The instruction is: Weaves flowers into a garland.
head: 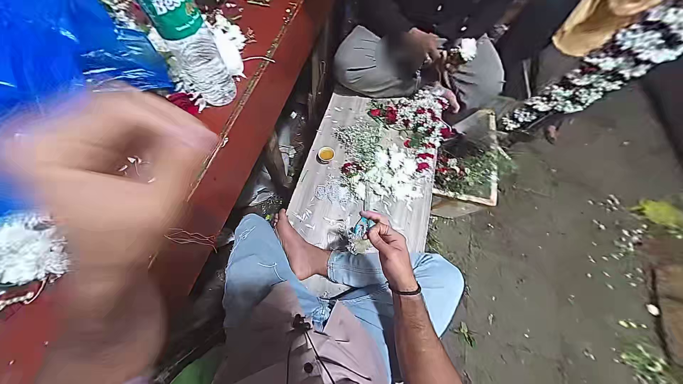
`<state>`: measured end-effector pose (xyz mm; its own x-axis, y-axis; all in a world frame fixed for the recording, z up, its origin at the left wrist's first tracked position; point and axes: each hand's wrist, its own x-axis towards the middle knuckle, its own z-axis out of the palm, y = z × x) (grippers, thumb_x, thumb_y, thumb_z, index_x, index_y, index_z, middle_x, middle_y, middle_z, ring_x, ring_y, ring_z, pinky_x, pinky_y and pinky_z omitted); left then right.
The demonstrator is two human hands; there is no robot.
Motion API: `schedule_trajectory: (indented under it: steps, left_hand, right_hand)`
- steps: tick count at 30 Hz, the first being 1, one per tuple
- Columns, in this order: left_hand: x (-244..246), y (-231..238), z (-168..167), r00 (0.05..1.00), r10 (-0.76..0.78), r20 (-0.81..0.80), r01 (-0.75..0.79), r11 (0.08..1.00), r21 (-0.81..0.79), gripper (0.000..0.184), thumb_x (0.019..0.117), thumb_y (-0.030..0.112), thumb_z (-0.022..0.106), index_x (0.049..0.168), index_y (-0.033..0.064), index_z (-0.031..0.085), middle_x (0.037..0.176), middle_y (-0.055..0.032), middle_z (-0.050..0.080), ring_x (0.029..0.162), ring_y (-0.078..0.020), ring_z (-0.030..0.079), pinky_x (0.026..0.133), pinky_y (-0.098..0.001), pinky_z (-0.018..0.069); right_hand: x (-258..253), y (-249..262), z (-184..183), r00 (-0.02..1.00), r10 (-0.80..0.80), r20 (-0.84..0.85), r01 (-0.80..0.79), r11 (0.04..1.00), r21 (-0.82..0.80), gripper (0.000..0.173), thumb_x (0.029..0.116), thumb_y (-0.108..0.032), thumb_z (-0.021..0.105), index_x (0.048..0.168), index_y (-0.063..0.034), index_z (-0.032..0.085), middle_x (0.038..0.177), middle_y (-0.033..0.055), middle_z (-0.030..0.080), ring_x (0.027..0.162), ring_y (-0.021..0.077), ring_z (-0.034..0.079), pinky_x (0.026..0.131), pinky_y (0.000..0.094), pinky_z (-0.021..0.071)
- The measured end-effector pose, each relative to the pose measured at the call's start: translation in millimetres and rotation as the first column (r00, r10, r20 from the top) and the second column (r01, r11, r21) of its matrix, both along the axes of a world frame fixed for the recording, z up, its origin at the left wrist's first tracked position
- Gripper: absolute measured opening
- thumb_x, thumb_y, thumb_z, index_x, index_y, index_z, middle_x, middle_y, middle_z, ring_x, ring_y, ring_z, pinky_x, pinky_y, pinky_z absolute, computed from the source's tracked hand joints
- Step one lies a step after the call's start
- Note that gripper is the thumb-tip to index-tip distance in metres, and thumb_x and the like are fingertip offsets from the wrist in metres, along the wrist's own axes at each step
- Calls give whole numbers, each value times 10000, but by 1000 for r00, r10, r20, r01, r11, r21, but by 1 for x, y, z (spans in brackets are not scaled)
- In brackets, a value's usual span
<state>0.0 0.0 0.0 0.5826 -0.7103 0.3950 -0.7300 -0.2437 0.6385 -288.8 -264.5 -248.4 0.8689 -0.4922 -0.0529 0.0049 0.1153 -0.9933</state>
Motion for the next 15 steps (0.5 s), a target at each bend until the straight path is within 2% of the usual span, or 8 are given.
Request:
schedule_trajectory:
  steps: [1,2,3,4,6,8,11,15]
  left_hand:
    - [-36,-23,-47,979,-52,-195,74,991,111,215,993,268,632,981,76,727,958,-22,699,882,-116,671,799,-354,582]
    - [-67,-43,-92,886,-98,-454,197,964,177,232,1023,231,582,950,82,744,900,0,698,818,-85,654,756,-324,570]
    - [-94,-58,-132,685,-110,-720,314,936,156,318,1065,213,503,956,51,754,869,-8,714,764,-72,647,724,-299,555]
    - [-117,-68,-163,412,-89,-907,375,923,80,432,1109,247,394,992,18,741,881,-29,728,731,-78,653,687,-281,558]
    - [-146,-74,-203,-93,-59,-994,334,939,-87,579,1132,386,262,1135,-3,690,991,-89,737,779,-141,690,673,-306,575]
    - [-163,-71,-222,-371,-90,-924,162,974,-160,536,1121,412,273,1185,30,643,973,-91,710,760,-153,660,638,-297,542]
    - [-164,-69,-226,-452,-92,-887,-41,996,-82,313,1088,264,423,1049,63,659,773,-13,600,524,-46,454,456,-189,365]
    - [-140,-54,-224,-296,-48,-954,-108,994,-16,267,1073,187,457,983,51,668,718,8,583,462,-27,396,418,-169,330]
  right_hand:
    - [2,6,10,999,-40,-18,39,999,-38,268,1014,-156,544,787,-60,649,1379,151,606,1291,267,553,1046,424,485]
    - [5,11,20,996,-77,-32,74,994,-83,255,1012,-161,558,802,-64,666,1397,147,600,1308,273,547,1056,433,488]
    - [7,16,29,994,-101,-45,93,985,-142,243,1009,-176,569,828,-73,694,1424,138,588,1334,276,532,1078,443,476]
    - [9,23,36,992,-116,-57,101,972,-212,234,1003,-199,581,853,-92,725,1457,121,571,1371,278,499,1112,456,444]
    - [13,39,40,989,-137,-58,109,933,-343,220,998,-243,610,887,-134,765,1515,120,519,1444,308,411,1179,511,362]
    - [6,63,32,987,-155,-50,121,904,-411,206,998,-268,636,881,-155,762,1534,157,478,1459,344,376,1177,539,358]
    - [1,95,10,987,-159,1,145,894,-424,163,989,-274,657,893,-185,753,1549,185,447,1492,374,318,1206,560,315]
    - [0,117,1,998,-7,59,29,921,-389,157,1000,-331,659,926,-244,767,1590,161,393,1539,359,228,1241,551,254]
